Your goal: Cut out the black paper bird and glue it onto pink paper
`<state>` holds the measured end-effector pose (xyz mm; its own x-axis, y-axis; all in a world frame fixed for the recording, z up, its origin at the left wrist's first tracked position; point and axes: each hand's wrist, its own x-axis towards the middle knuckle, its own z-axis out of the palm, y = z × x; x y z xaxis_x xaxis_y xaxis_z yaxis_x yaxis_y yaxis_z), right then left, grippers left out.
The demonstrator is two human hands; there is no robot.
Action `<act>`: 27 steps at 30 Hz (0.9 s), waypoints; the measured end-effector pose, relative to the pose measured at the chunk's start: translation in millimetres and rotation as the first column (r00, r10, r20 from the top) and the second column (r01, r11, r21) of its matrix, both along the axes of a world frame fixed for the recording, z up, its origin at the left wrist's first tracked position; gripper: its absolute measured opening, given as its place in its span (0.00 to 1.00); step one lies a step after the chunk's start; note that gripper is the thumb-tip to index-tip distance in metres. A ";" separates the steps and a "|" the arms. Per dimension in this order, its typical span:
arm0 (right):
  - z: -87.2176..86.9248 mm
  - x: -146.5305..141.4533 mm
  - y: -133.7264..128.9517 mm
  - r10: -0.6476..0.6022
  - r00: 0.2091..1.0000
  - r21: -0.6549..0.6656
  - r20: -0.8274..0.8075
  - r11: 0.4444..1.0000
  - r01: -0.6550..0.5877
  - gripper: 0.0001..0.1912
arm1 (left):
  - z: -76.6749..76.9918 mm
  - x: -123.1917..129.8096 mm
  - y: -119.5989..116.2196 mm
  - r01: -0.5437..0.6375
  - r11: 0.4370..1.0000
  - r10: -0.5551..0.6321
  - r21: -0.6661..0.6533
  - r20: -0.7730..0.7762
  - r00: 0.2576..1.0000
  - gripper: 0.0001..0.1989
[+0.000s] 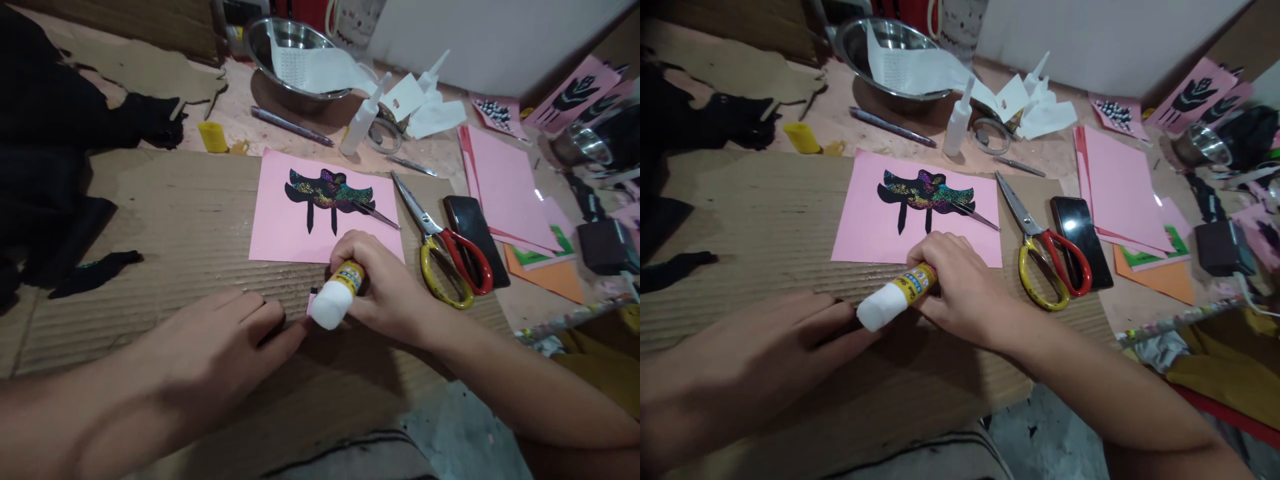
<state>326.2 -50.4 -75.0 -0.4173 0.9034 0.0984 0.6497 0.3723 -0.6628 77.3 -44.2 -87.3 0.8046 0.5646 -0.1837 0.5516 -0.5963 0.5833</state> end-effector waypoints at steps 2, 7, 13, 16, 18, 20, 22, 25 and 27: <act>0.2 -4.1 2.6 0.029 0.999 0.014 0.044 0.999 -0.030 0.14 | -0.2 0.8 0.1 0.020 0.999 -0.020 0.039 -0.021 1.000 0.18; -4.3 -6.8 3.4 0.029 0.997 0.034 0.066 0.999 -0.031 0.12 | -8.7 -6.2 -0.6 0.233 0.887 -0.263 0.398 0.020 0.965 0.24; -4.8 -1.7 5.5 -0.085 0.986 0.033 -0.141 0.995 0.090 0.11 | -3.4 -3.8 1.1 0.223 0.810 -0.283 0.543 0.030 0.959 0.27; -2.6 0.5 5.8 -0.176 0.960 -0.035 -0.218 0.984 0.173 0.11 | -0.6 -0.7 1.0 0.219 0.820 -0.282 0.529 0.040 0.959 0.25; -2.3 0.7 4.4 -0.152 0.974 -0.049 -0.167 0.988 0.146 0.15 | -0.6 -0.1 1.2 0.222 0.814 -0.291 0.537 0.046 0.956 0.25; -3.6 -0.2 2.7 -0.095 0.993 -0.019 -0.074 0.995 0.094 0.17 | -1.2 -0.6 1.9 0.228 0.807 -0.297 0.544 0.041 0.954 0.25; -6.4 -1.4 2.1 -0.063 0.998 0.022 -0.004 0.998 0.063 0.16 | -1.8 -1.5 2.5 0.244 0.809 -0.304 0.535 0.026 0.952 0.25; -10.4 -3.1 4.1 -0.086 0.996 0.052 -0.001 0.995 0.086 0.14 | -2.8 -2.1 2.6 0.251 0.808 -0.308 0.533 0.019 0.951 0.27; -10.9 -3.4 6.4 -0.111 0.993 0.056 -0.045 0.992 0.113 0.13 | -3.4 -1.7 2.5 0.231 0.807 -0.297 0.543 0.036 0.954 0.27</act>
<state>322.8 -44.0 -85.8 -0.3083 0.9365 0.1674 0.6619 0.3375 -0.6693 75.6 -41.7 -90.6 0.9332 0.3101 0.1818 0.2772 -0.9428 0.1852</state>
